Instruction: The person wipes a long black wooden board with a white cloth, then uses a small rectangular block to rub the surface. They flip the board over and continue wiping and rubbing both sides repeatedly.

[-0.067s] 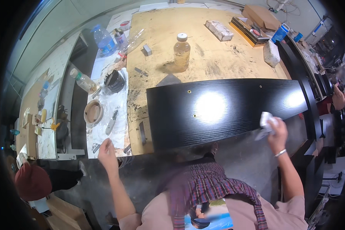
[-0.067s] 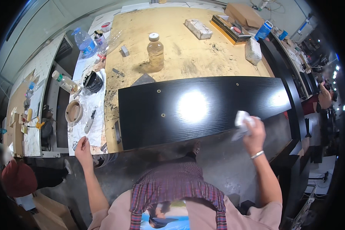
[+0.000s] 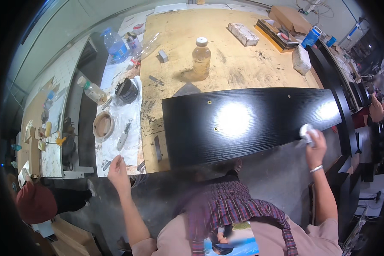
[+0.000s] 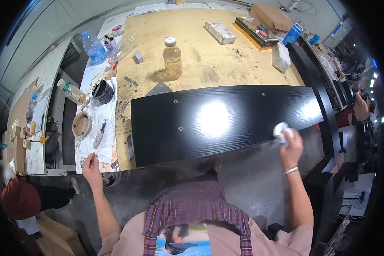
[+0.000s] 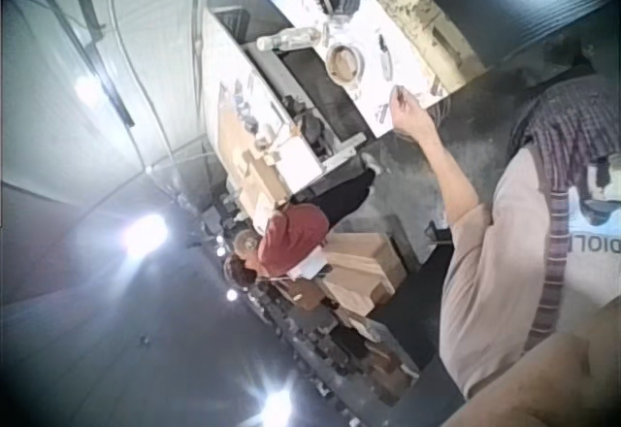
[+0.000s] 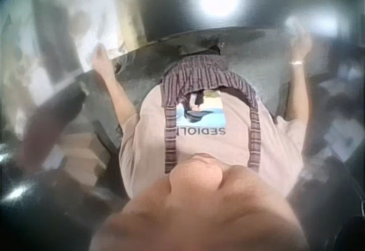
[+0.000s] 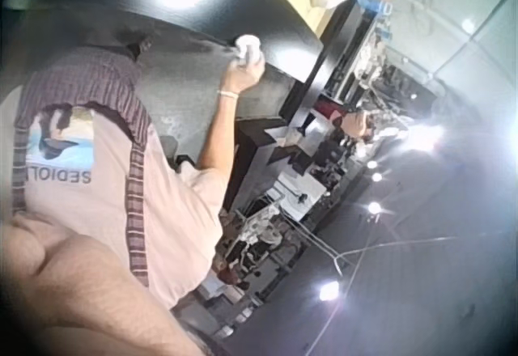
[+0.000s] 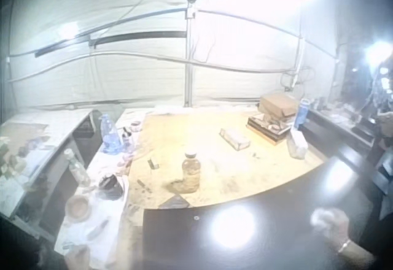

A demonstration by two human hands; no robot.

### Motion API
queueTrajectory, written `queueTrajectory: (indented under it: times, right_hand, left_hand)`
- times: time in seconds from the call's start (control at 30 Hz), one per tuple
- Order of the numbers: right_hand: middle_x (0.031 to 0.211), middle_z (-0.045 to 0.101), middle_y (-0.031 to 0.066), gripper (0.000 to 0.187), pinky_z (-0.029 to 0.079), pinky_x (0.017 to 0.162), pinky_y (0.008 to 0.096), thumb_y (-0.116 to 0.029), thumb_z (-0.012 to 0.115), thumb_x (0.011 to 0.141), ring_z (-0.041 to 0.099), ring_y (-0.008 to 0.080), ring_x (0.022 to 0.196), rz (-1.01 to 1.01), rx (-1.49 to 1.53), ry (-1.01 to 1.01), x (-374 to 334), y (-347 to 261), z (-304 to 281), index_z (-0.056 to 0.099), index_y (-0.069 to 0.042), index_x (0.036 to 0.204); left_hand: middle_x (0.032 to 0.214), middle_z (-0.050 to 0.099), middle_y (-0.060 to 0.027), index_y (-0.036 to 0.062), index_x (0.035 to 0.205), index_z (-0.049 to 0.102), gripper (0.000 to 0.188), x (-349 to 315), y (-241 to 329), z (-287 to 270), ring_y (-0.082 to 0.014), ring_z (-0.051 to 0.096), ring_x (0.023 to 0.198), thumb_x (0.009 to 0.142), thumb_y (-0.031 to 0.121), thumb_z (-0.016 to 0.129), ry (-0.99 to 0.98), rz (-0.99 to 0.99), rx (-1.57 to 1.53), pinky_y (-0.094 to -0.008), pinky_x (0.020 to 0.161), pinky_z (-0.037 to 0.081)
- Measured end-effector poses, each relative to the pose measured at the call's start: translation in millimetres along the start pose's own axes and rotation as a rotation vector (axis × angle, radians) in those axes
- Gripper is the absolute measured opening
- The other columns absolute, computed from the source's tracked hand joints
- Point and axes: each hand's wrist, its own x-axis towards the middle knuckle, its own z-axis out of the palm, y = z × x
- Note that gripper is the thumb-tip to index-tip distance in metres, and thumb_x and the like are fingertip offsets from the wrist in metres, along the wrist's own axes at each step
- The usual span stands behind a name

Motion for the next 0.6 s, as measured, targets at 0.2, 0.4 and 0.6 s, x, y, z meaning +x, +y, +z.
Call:
queueTrajectory:
  times: [0.2,0.4,0.6]
  right_hand:
    - [0.111,0.069,0.0166,0.037,0.053,0.094,0.0504,-0.002,0.068,0.069,0.066,0.0355,0.107,-0.411,0.162,0.122,38,-181,10,0.075,-0.013,0.103]
    - [0.131,0.060,0.0115,0.040,0.043,0.107,0.0533,-0.008,0.068,0.072,0.055,0.0365,0.125,-0.686,0.570,-0.298,-21,-265,38,0.072,-0.015,0.111]
    - [0.145,0.051,0.0193,0.055,0.036,0.115,0.0446,-0.009,0.064,0.078,0.045,0.0371,0.138,-0.207,1.247,-0.658,15,-276,19,0.063,-0.006,0.132]
  left_hand:
    - [0.108,0.071,-0.0134,-0.0088,0.118,0.066,0.024,5,52,32,-0.0161,0.068,0.100,0.098,0.004,0.065,-0.091,0.045,-0.159,-0.0288,0.091,0.053]
    - [0.102,0.074,-0.0147,-0.0065,0.118,0.067,0.024,-8,122,55,-0.0174,0.070,0.095,0.096,0.002,0.062,-0.223,0.211,-0.122,-0.0310,0.090,0.052]
    - [0.141,0.054,-0.0177,0.0030,0.146,0.047,0.082,-69,215,89,-0.0342,0.053,0.130,0.075,0.022,0.085,-0.762,0.507,-0.125,-0.0425,0.108,0.045]
